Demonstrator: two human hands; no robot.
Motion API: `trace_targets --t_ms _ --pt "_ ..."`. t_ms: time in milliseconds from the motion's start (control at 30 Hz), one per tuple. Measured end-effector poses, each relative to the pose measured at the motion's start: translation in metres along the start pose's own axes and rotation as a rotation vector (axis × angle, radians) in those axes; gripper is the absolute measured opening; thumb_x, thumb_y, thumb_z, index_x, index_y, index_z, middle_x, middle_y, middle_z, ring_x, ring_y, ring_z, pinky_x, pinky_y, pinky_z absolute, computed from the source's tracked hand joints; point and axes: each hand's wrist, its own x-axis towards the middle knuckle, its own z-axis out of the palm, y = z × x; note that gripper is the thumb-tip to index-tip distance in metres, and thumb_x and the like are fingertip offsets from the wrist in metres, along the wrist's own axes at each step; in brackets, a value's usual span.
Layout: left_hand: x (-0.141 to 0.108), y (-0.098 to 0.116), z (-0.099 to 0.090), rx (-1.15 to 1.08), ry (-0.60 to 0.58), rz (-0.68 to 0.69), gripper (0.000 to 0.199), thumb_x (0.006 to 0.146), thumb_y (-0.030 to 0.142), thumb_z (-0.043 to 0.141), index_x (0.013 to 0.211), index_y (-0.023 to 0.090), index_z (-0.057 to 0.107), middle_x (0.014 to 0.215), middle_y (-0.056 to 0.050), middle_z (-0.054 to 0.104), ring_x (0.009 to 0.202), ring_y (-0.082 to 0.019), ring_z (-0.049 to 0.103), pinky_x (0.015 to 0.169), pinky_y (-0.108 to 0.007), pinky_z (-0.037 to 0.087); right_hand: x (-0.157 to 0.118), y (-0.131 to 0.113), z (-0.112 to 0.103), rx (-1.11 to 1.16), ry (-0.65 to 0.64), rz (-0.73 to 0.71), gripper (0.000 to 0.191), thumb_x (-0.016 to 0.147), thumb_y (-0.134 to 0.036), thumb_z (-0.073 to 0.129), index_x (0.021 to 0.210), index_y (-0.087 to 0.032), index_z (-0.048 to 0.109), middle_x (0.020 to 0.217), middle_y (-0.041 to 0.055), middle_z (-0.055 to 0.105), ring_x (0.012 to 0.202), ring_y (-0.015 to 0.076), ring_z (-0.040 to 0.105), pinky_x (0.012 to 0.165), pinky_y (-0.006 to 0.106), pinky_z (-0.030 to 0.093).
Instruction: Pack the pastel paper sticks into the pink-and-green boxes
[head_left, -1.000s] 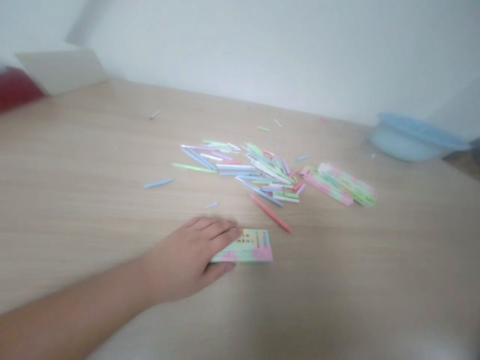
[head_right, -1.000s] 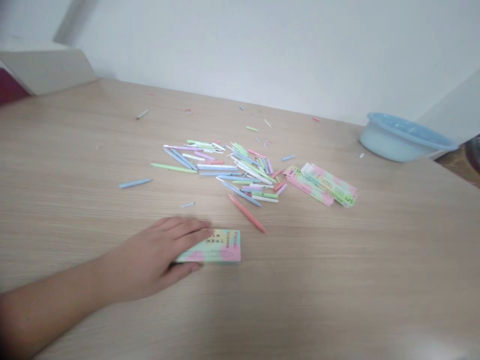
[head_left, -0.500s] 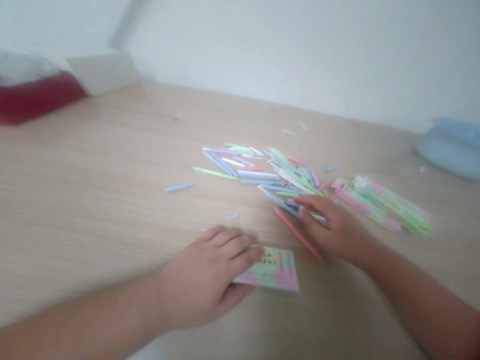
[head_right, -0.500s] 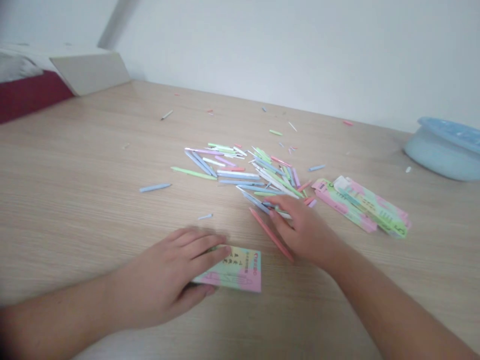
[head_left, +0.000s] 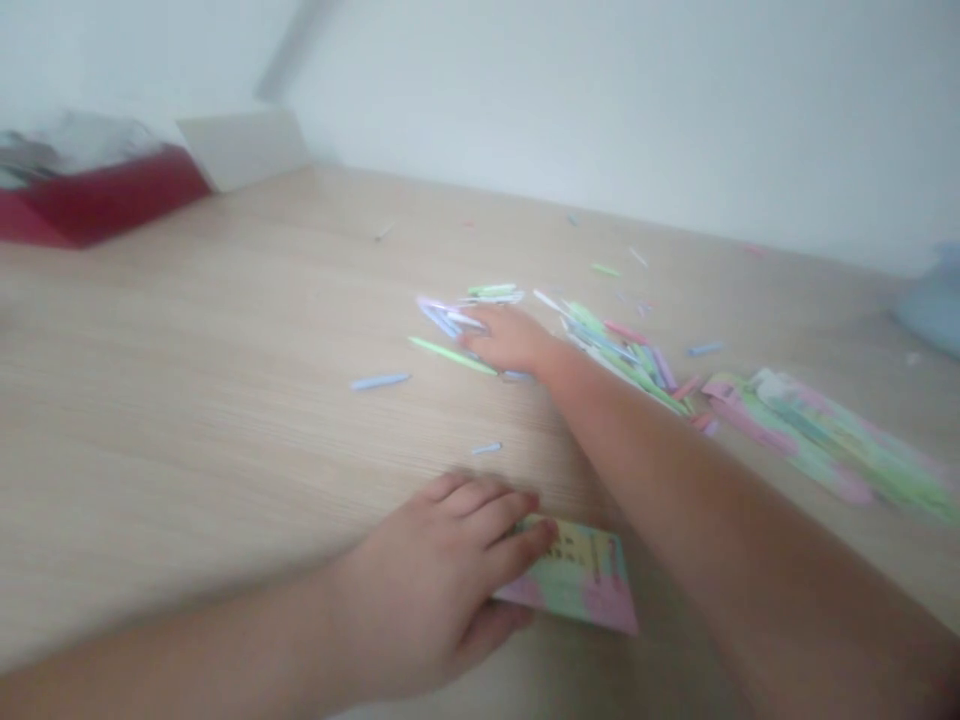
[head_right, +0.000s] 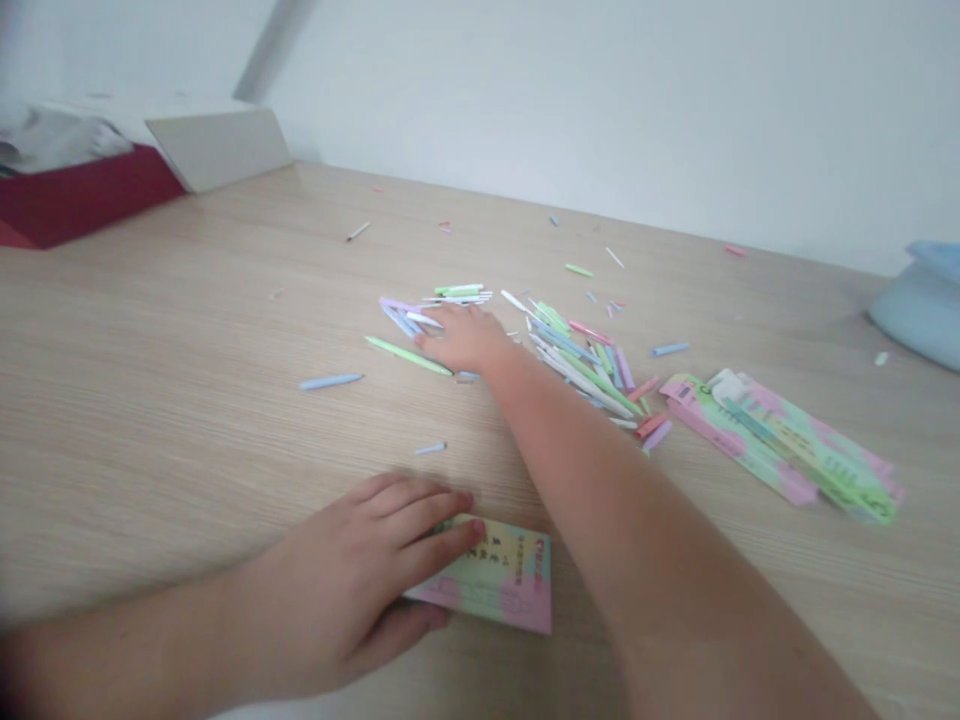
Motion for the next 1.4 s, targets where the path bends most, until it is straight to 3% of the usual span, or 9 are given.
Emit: trace_targets --t_ms 100,267,400,633,767,900,1200,1300,1400 --pt "0.000 0.000 0.000 0.004 -0.007 -0.007 0.054 0.102 0.046 0.057 0.152 0.026 0.051 0.152 -0.007 0.058 0.139 -0.029 0.053 0.119 -0.048 0.038 -0.015 0.003 -0.002 0.014 0.008 -0.155 0.049 0.103 -0.040 0.055 0.150 -0.026 0.058 0.157 0.0091 0.057 0.147 0.0307 0.048 0.124 0.053 0.034" --pt "-0.001 0.001 -0.001 0.000 -0.025 -0.011 0.054 0.104 0.048 0.055 0.153 0.027 0.049 0.154 -0.006 0.056 0.141 -0.028 0.050 0.120 -0.047 0.035 -0.054 0.003 -0.007 0.027 0.030 -0.320 0.036 0.101 -0.032 0.056 0.133 -0.021 0.067 0.146 0.0114 0.061 0.137 0.0259 0.055 0.120 0.043 0.040" --pt "0.000 0.001 -0.001 0.003 -0.023 -0.017 0.053 0.104 0.047 0.055 0.152 0.027 0.049 0.155 -0.005 0.056 0.141 -0.027 0.050 0.119 -0.047 0.034 -0.087 -0.004 -0.014 0.018 0.031 -0.365 0.031 0.099 -0.031 0.059 0.127 -0.020 0.066 0.131 0.0122 0.068 0.125 0.0288 0.060 0.114 0.045 0.044" --pt "-0.001 0.001 0.000 0.014 -0.029 -0.016 0.052 0.104 0.047 0.055 0.151 0.027 0.050 0.154 -0.003 0.056 0.140 -0.026 0.050 0.120 -0.047 0.032 -0.144 -0.008 -0.027 0.002 -0.014 -0.363 0.026 0.099 -0.026 0.060 0.124 -0.020 0.063 0.128 0.0140 0.069 0.122 0.0305 0.063 0.110 0.049 0.049" --pt "-0.001 0.001 0.001 0.027 -0.024 -0.022 0.052 0.104 0.047 0.056 0.152 0.027 0.049 0.155 -0.004 0.055 0.140 -0.027 0.050 0.118 -0.047 0.034 -0.173 0.002 -0.032 -0.051 -0.023 -0.324 0.031 0.103 -0.029 0.058 0.132 -0.022 0.060 0.140 0.0137 0.065 0.134 0.0306 0.058 0.116 0.051 0.047" --pt "-0.001 0.001 0.001 0.021 -0.028 -0.023 0.052 0.104 0.047 0.055 0.152 0.028 0.049 0.154 -0.004 0.056 0.140 -0.027 0.050 0.117 -0.046 0.036 -0.196 0.020 -0.037 -0.138 -0.041 -0.296 0.028 0.104 -0.031 0.056 0.131 -0.021 0.060 0.141 0.0141 0.064 0.132 0.0309 0.060 0.113 0.052 0.049" --pt "-0.003 0.000 0.001 0.048 -0.044 -0.030 0.052 0.106 0.049 0.052 0.154 0.029 0.048 0.159 -0.003 0.052 0.146 -0.026 0.046 0.122 -0.045 0.031 -0.212 0.044 -0.047 -0.204 0.001 -0.185 0.027 0.102 -0.026 0.052 0.127 -0.020 0.060 0.129 0.0140 0.068 0.120 0.0320 0.064 0.108 0.052 0.050" --pt "-0.003 0.000 0.002 0.057 -0.050 -0.028 0.052 0.106 0.048 0.051 0.154 0.029 0.048 0.160 -0.003 0.051 0.146 -0.025 0.046 0.121 -0.045 0.032 -0.209 0.040 -0.046 -0.211 0.038 -0.133 0.030 0.099 -0.021 0.052 0.127 -0.018 0.061 0.128 0.0151 0.068 0.121 0.0324 0.064 0.108 0.052 0.049" --pt "-0.004 0.000 0.002 0.063 -0.050 -0.020 0.052 0.106 0.048 0.052 0.154 0.029 0.048 0.160 -0.004 0.051 0.146 -0.026 0.046 0.122 -0.046 0.032 -0.204 0.025 -0.045 -0.228 0.104 -0.120 0.042 0.094 -0.016 0.054 0.136 -0.015 0.058 0.139 0.0168 0.064 0.131 0.0335 0.058 0.117 0.055 0.040"
